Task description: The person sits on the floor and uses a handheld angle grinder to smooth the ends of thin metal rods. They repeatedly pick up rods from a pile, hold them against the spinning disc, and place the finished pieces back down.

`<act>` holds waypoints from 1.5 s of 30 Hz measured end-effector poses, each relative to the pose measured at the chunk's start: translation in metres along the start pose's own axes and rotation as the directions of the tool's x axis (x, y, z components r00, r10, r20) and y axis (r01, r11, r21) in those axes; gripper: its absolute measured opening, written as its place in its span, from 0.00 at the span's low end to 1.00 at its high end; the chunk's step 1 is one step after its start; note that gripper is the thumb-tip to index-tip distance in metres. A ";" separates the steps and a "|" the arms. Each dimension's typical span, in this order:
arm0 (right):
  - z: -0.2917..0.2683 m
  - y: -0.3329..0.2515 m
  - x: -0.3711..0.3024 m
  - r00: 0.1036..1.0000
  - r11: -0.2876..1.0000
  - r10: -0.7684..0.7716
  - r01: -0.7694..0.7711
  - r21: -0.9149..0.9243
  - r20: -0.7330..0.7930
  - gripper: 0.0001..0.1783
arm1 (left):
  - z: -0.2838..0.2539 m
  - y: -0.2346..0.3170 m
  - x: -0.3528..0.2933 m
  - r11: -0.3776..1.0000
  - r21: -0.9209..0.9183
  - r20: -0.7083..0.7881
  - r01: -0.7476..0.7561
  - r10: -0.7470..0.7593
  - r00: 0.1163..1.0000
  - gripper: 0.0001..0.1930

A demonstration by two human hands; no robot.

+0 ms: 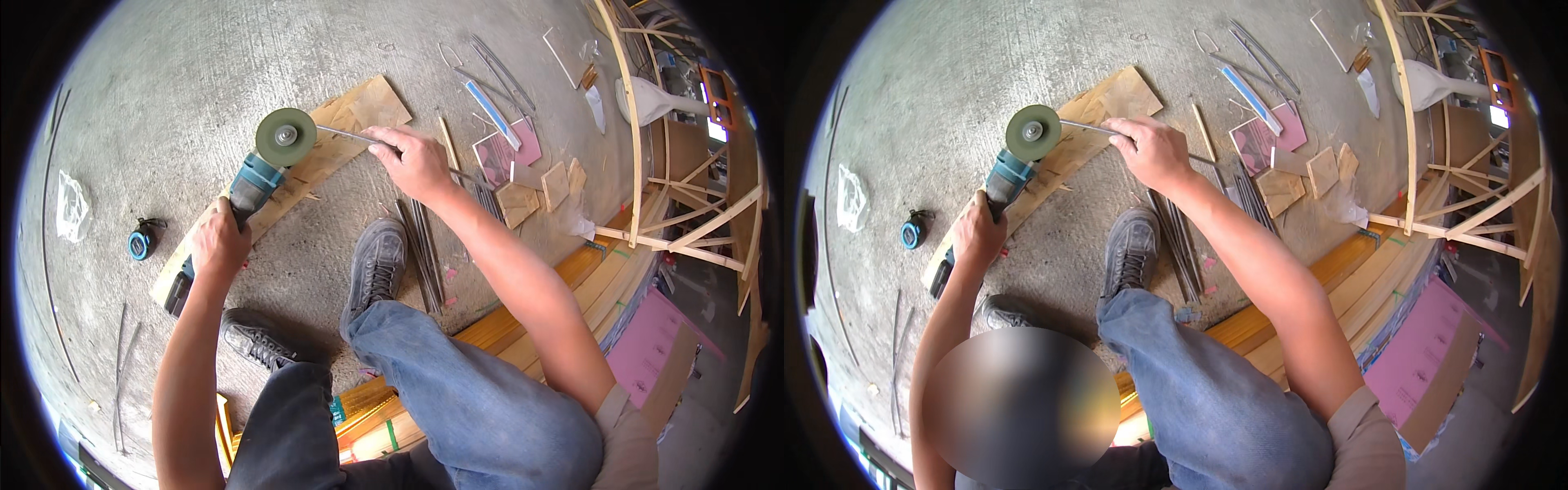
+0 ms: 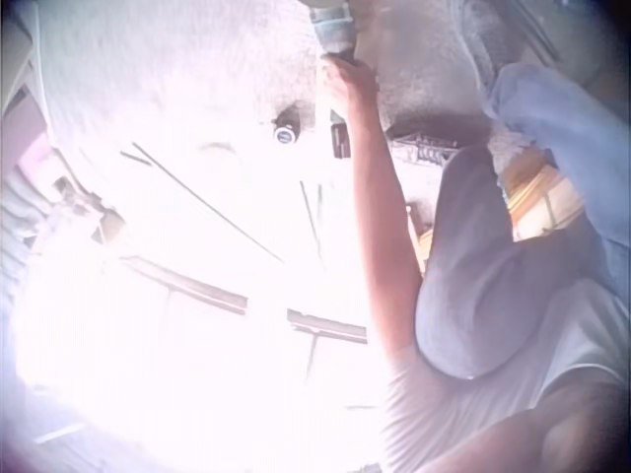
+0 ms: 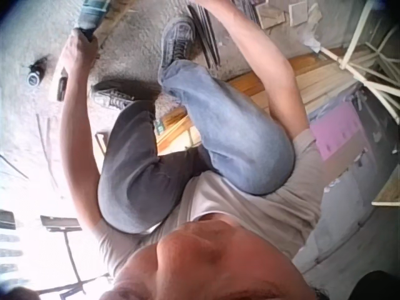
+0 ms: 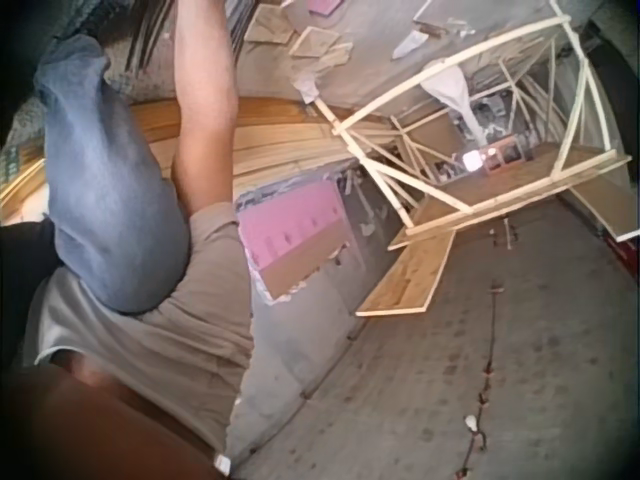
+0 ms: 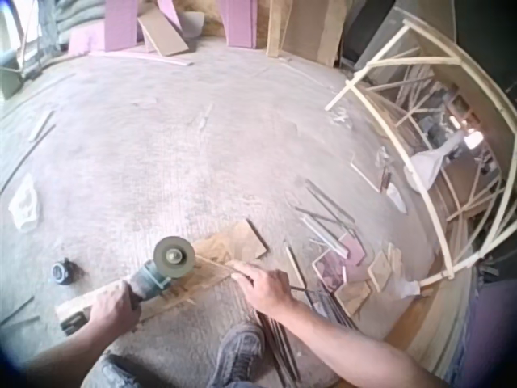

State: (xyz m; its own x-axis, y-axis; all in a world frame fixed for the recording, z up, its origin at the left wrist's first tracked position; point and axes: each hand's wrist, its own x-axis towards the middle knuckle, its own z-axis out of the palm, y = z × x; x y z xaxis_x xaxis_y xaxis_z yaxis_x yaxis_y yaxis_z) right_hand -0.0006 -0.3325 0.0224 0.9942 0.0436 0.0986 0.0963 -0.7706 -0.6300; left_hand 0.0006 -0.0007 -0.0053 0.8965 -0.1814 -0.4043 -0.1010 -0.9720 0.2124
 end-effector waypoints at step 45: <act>-0.022 -0.005 0.028 0.910 0.820 -0.380 0.415 -0.393 0.168 0.14 | 0.001 0.002 0.001 0.999 -0.039 0.010 0.009 -0.009 1.000 0.19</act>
State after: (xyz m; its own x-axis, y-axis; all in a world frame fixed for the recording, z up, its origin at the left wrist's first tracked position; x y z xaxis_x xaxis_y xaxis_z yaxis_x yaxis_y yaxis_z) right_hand 0.0260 -0.3416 0.0452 0.8759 0.4392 0.1999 0.4727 -0.8641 -0.1729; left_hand 0.0008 -0.0024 -0.0058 0.8930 -0.1744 -0.4149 -0.0760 -0.9671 0.2430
